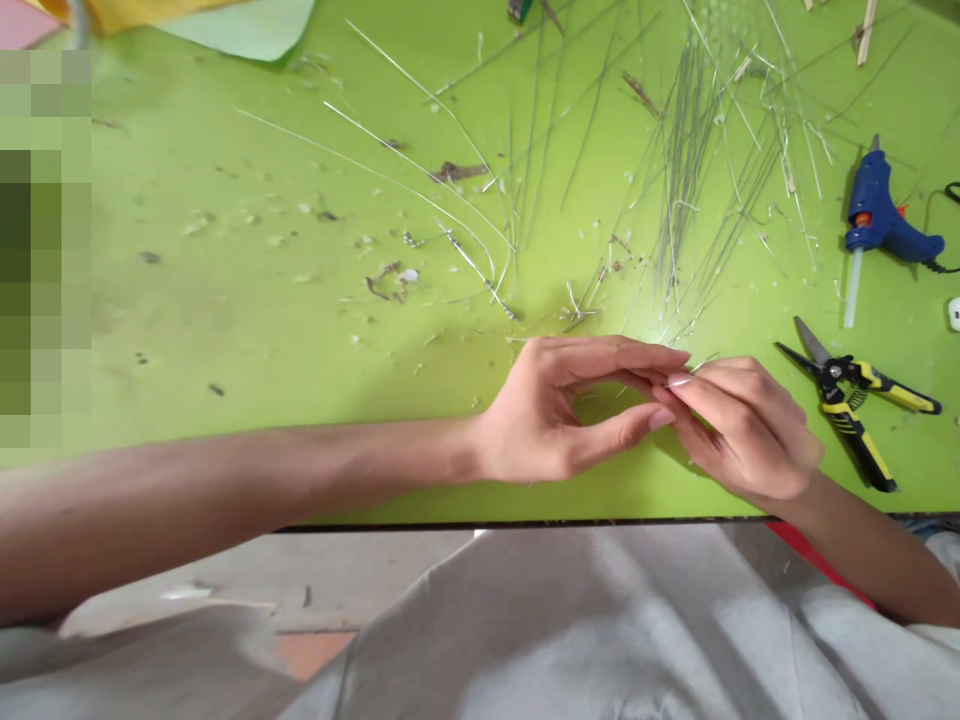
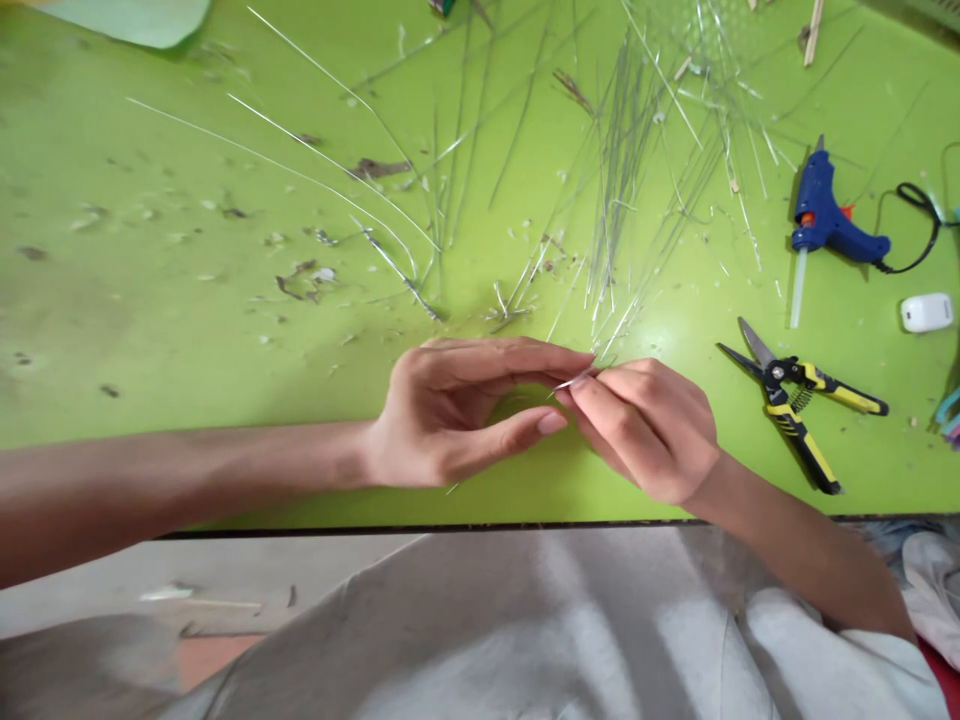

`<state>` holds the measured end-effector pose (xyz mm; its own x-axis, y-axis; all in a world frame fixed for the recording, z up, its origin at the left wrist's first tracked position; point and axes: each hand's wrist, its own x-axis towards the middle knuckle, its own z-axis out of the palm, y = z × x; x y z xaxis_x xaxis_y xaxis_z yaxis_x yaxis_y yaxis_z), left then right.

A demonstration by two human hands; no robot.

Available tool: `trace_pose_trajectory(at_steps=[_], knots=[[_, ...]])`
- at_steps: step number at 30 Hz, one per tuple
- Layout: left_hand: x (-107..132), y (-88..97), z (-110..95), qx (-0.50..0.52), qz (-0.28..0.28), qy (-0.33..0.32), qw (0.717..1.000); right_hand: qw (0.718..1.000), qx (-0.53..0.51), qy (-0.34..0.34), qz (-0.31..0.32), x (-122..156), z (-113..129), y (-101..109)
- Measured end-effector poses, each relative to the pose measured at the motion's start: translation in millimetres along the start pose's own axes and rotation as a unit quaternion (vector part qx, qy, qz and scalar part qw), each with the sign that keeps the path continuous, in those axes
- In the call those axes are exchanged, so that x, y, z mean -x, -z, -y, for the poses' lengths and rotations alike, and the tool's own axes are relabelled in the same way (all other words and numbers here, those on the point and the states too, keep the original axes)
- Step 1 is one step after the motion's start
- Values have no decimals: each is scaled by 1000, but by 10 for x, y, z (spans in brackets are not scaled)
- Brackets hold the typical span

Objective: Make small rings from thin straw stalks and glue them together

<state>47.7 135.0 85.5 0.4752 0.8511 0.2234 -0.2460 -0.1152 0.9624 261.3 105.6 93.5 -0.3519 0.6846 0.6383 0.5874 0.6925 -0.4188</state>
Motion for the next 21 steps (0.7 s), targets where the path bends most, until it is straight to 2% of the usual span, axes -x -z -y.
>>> trace_pose_trajectory(at_steps=[3, 6, 8, 11, 14, 17, 21], knots=[[-44, 20, 1, -28, -17, 7, 999, 999, -1, -5, 46, 3, -17, 24], [-78, 31, -8, -2, -37, 69, 997, 998, -50, -22, 43, -41, -2, 31], [-92, 32, -17, 28, -49, 119, 991, 994, -90, -63, 20, -79, 23, 38], [-104, 25, -27, 55, -58, 160, 984, 975, -140, -170, -25, -117, 49, 64], [-115, 19, -30, 62, -56, 171, 982, 952, -186, -242, -2, -139, 39, 93], [-126, 19, -33, 74, -58, 168, 981, 949, -200, -238, 45, -163, 11, 106], [-134, 17, -38, 80, -63, 178, 979, 953, -183, -235, 55, -178, -10, 107]])
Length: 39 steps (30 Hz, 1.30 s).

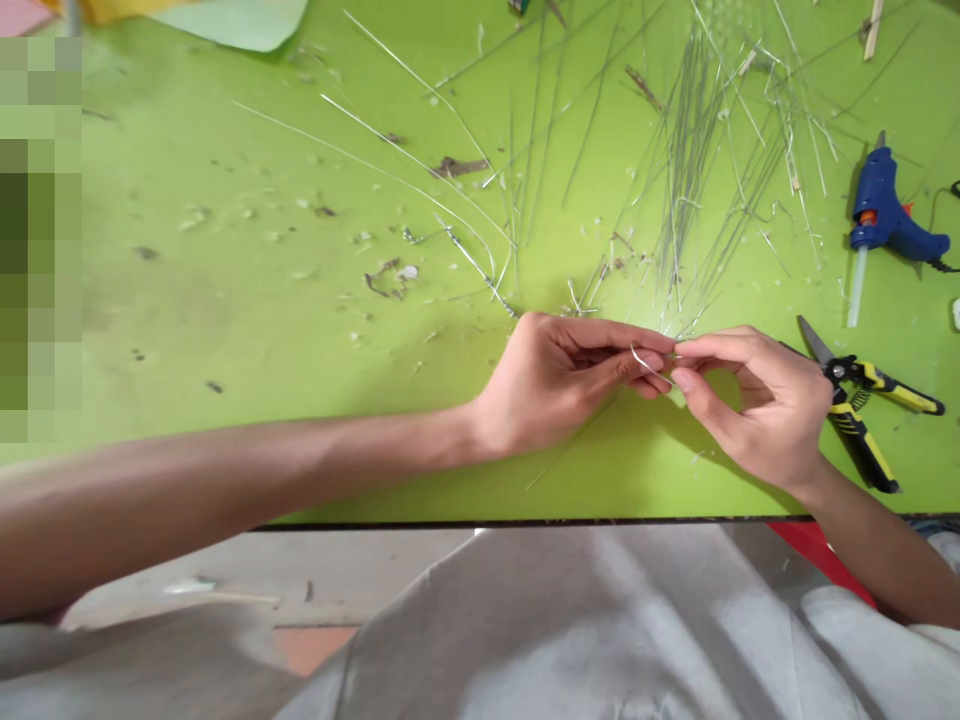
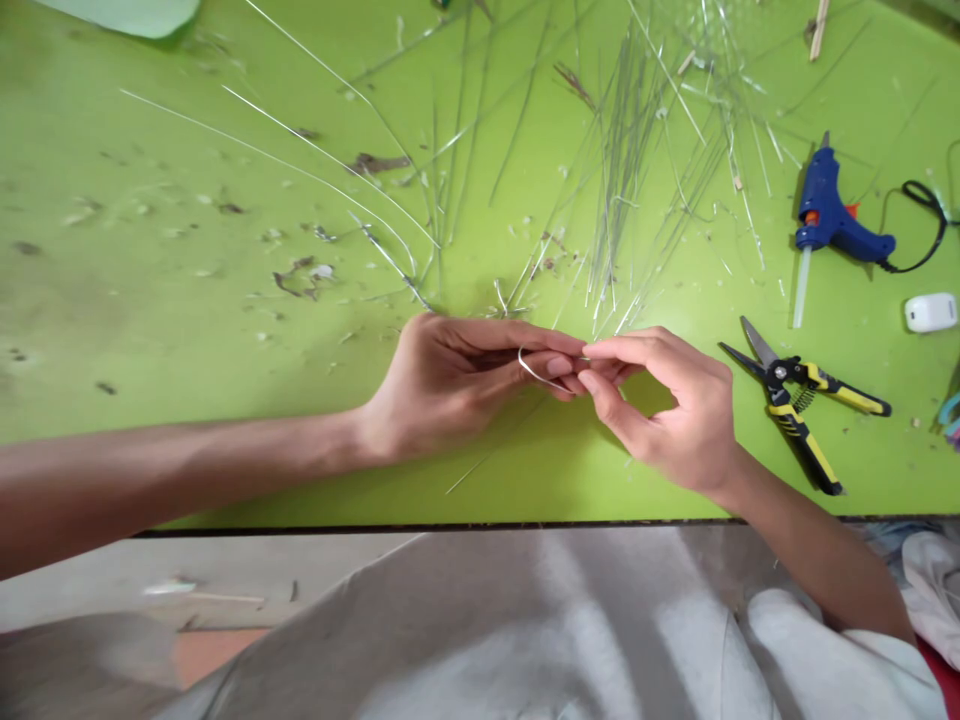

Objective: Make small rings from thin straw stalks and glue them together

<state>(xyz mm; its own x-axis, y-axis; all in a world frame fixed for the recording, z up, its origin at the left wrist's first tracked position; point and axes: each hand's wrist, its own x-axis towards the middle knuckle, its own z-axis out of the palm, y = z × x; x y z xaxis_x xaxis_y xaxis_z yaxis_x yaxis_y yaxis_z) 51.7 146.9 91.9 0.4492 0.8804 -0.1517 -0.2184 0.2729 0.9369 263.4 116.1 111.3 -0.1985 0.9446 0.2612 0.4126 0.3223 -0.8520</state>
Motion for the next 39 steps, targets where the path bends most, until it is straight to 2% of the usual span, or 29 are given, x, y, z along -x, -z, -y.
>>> trace_pose_trajectory(at_steps=[5, 11, 16, 22, 28, 32, 39], knots=[[10, -18, 2, -11, -20, 4, 1000, 999, -43, 8, 23, 15, 4, -16], [13, -26, 22, -6, -15, -2, 1000, 999, 9, -11, -41, 46, -41, -72], [4, -22, 30, 17, -4, -3, 1000, 998, -8, -10, -63, 35, -56, -71], [-15, 0, 17, 4, 8, 2, 1000, 991, -95, -72, -58, 7, -5, -88], [-16, 6, 4, -12, 4, 1, 1000, 990, -88, -85, -63, 2, 2, -104], [-18, 0, 4, -1, -10, -2, 1000, 992, -85, -77, -53, 16, -25, -101], [-40, 21, -3, -2, -5, 7, 1000, 996, -89, -24, -24, 68, -97, -92]])
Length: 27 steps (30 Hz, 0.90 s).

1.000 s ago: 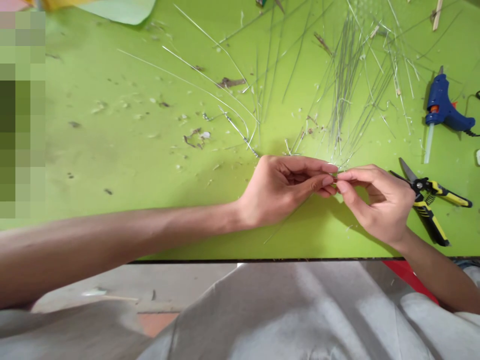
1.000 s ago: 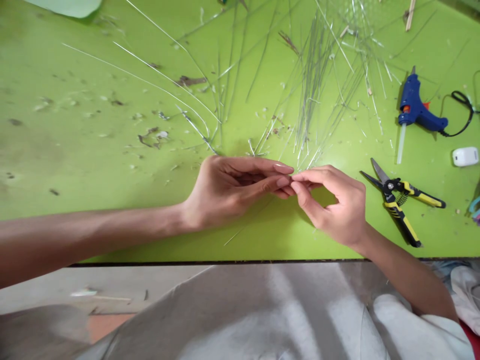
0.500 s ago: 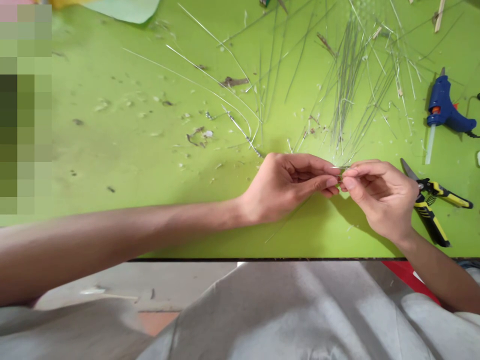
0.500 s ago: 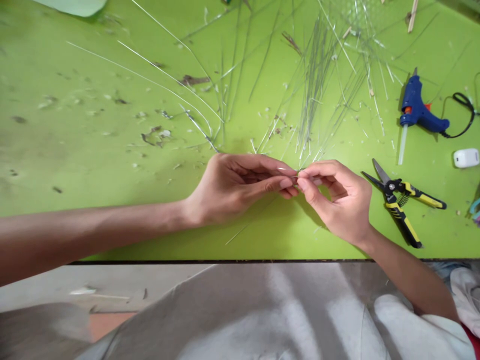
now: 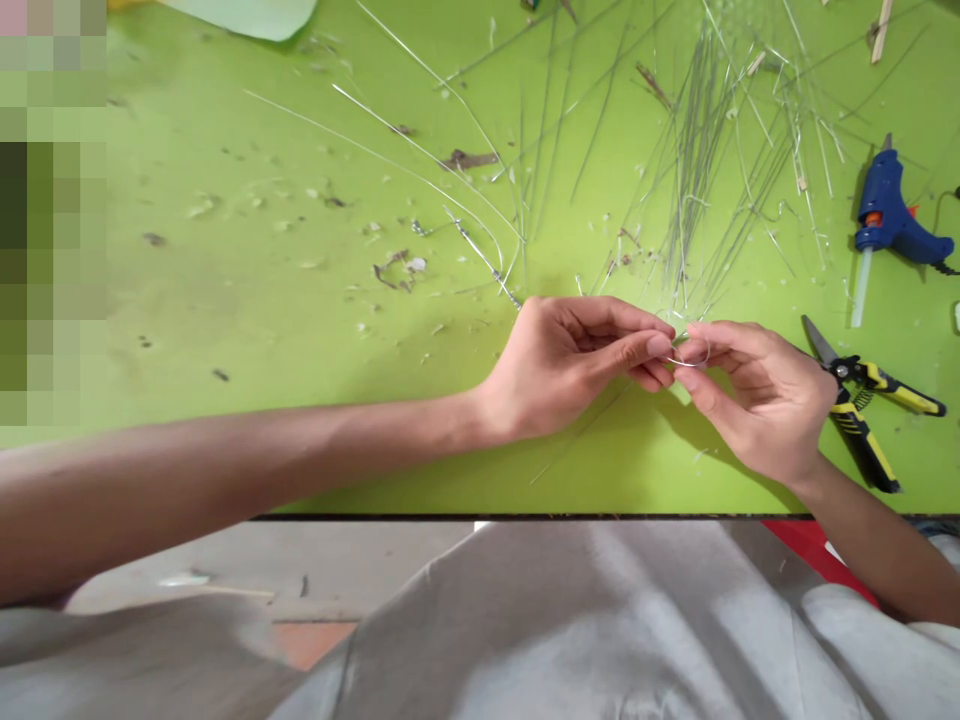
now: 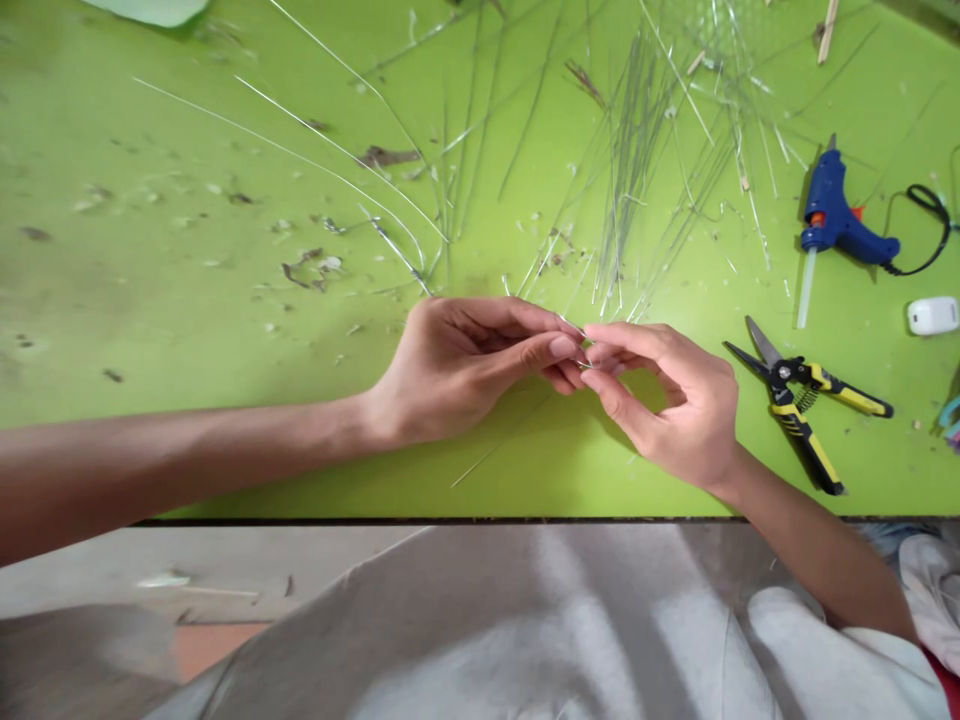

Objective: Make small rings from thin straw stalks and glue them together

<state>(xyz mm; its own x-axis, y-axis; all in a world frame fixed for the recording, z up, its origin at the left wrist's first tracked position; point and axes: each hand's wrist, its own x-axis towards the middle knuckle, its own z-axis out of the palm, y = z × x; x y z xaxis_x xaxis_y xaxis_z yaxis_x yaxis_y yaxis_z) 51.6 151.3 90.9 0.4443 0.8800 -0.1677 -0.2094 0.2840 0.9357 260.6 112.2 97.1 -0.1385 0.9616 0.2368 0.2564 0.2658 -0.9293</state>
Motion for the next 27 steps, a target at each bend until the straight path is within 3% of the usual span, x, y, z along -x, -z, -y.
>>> trace_pose_trajectory(at_steps=[6, 14, 23, 27], knots=[[-8, -6, -27, 8, 12, 7, 1000, 999, -27, 3, 20, -20, 3, -3], [4, -30, -47, 36, -6, 34, 999, 998, 21, 51, -2, -59, -24, 8], [7, -21, -31, 31, -5, 32, 999, 999, 24, 12, -20, -56, 21, -2], [5, -23, -35, 16, -13, 19, 1000, 999, 1, -47, -20, -71, 43, 2]])
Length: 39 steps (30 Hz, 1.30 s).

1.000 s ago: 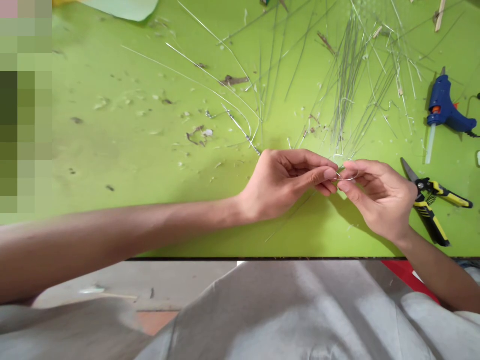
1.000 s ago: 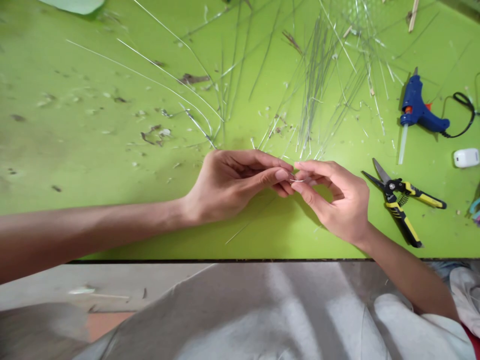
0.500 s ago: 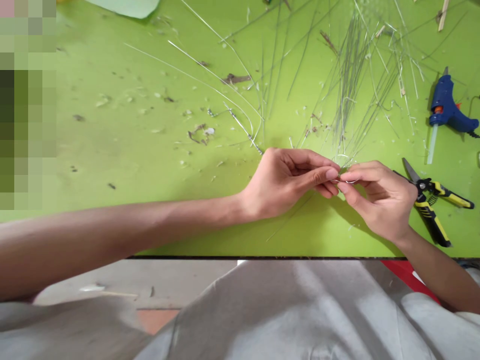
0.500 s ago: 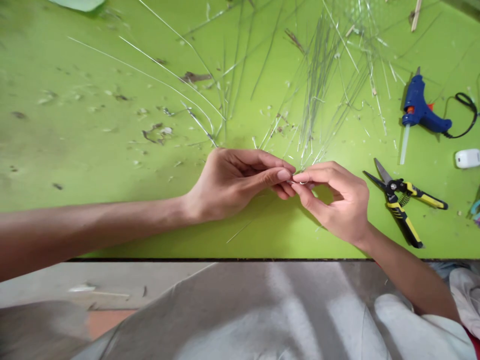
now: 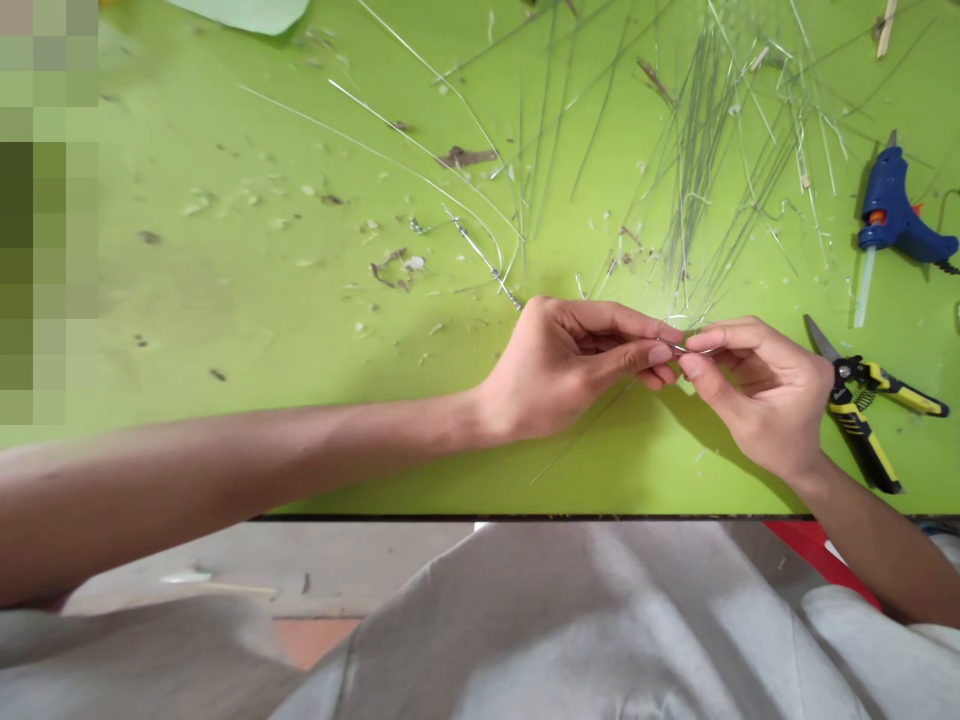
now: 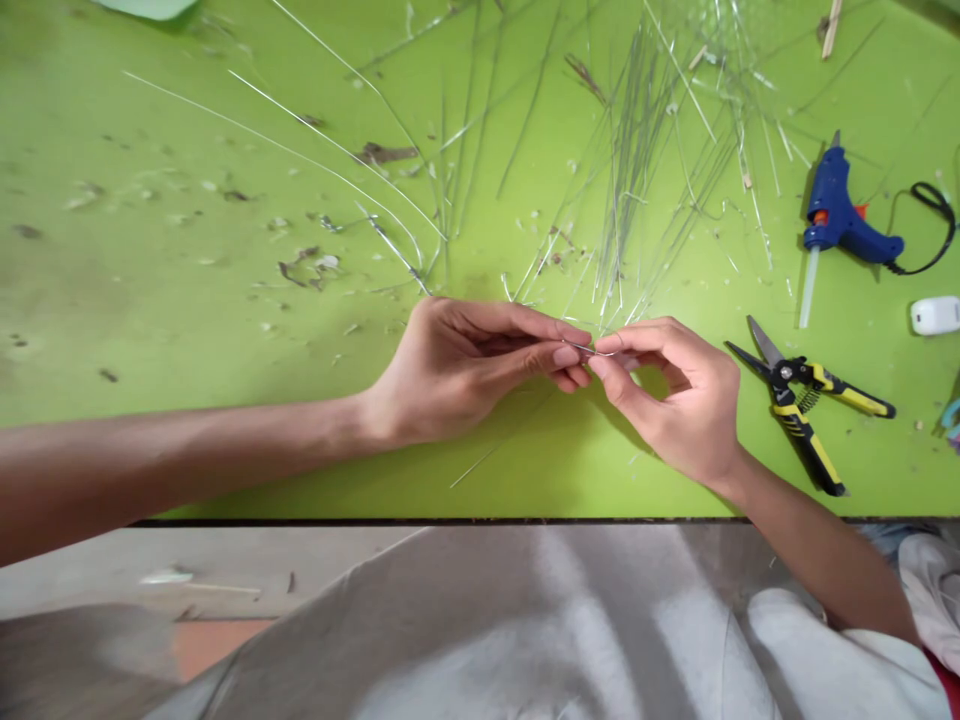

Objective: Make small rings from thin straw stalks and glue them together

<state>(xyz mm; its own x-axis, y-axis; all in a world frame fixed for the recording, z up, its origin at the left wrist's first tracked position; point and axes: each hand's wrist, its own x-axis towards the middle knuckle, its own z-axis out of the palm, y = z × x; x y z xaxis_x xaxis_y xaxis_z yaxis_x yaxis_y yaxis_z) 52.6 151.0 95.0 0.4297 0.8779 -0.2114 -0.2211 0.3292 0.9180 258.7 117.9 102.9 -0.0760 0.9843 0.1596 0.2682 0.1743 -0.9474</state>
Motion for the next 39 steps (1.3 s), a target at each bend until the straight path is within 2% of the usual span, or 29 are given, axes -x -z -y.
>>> trace_pose_trajectory(at_steps=[4, 9, 17, 22, 28, 34, 39], knots=[[-5, -7, 8, -4, -16, -7, 1000, 997, -26, -71, 8, -29, 40, 9], [0, -10, -2, -7, -10, -4, 1000, 995, -37, -87, -25, -13, 49, -42], [13, -22, -18, -5, -19, -7, 1000, 998, 15, -38, -50, 23, 8, -73], [26, -33, -1, -3, -43, -5, 999, 996, 59, 19, -71, 49, 9, -90], [36, -38, -2, -18, -53, 7, 998, 994, 72, 3, -85, 41, 56, -96], [31, -30, -1, -13, -47, 8, 999, 997, 42, -2, -67, 42, 48, -88], [25, -24, -3, -21, -44, 12, 999, 995, 75, 24, -65, 61, 25, -86]])
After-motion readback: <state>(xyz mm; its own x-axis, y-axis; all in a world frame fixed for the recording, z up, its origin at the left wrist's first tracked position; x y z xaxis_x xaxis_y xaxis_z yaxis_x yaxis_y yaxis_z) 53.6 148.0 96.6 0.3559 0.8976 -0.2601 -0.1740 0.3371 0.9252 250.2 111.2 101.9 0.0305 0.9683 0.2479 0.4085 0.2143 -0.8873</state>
